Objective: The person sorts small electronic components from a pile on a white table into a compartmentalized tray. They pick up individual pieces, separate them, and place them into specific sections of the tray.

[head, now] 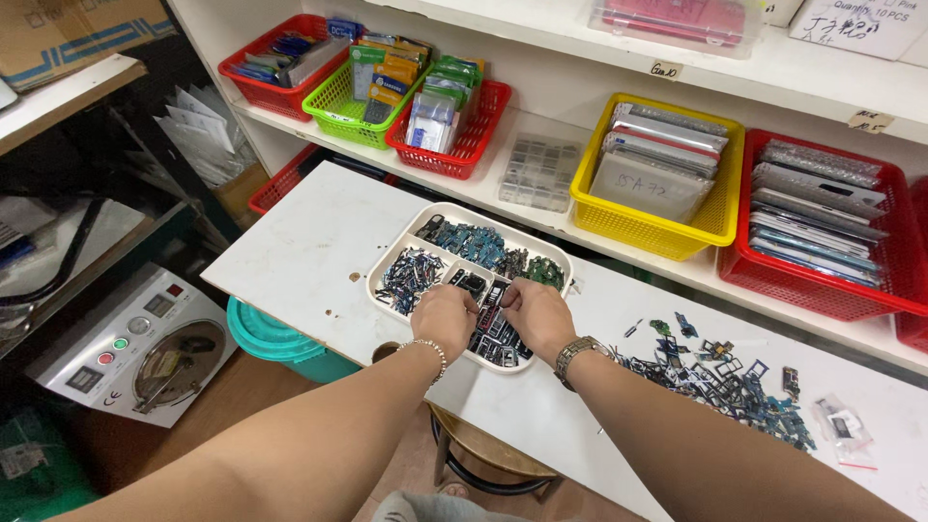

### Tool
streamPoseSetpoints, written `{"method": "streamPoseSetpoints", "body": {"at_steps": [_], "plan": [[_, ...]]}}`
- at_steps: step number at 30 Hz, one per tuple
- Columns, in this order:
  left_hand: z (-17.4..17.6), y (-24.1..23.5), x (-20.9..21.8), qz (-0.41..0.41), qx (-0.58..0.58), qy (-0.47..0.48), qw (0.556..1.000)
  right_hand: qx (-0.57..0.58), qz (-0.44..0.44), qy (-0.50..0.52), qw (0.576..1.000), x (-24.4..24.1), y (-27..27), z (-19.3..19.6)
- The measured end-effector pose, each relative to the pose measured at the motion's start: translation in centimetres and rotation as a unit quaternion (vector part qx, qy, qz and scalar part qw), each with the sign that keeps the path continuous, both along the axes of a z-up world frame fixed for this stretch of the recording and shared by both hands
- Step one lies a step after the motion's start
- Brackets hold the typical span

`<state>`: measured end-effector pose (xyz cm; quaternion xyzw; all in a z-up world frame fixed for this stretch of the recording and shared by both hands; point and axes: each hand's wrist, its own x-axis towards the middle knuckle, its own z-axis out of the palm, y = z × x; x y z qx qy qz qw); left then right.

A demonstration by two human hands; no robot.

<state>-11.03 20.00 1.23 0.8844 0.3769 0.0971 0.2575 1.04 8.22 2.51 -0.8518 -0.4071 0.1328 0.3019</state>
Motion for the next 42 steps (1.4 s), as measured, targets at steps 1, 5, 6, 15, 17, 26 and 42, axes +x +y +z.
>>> {"method": "streamPoseSetpoints", "body": {"at_steps": [1, 5, 6, 15, 17, 26, 42], "plan": [[0.0, 0.1, 0.1, -0.01, 0.005, -0.001, 1.0, 0.0, -0.001, -0.022, 1.0, -0.3, 0.0, 0.2], [-0.2, 0.3, 0.4, -0.038, 0.013, -0.017, 0.999, -0.005, -0.009, -0.074, 0.997, -1.2, -0.4, 0.7], [-0.3, 0.4, 0.4, -0.041, 0.013, -0.024, 0.999, -0.007, -0.013, -0.078, 0.997, -1.3, -0.4, 0.7], [-0.4, 0.6, 1.1, -0.082, 0.038, -0.027, 0.996, -0.008, -0.002, -0.079, 0.997, -1.5, -0.6, -0.2], [-0.4, 0.4, 1.2, -0.083, 0.036, -0.018, 0.996, -0.009, 0.001, -0.079, 0.997, -1.5, -0.7, -0.4], [0.5, 0.5, 2.3, -0.098, 0.056, -0.026, 0.993, 0.024, -0.024, -0.047, 0.998, -0.1, -1.0, 0.5], [0.5, 1.7, 3.8, -0.14, 0.048, -0.022, 0.989, -0.01, -0.04, -0.032, 0.999, 0.6, -0.4, 1.4]]}}
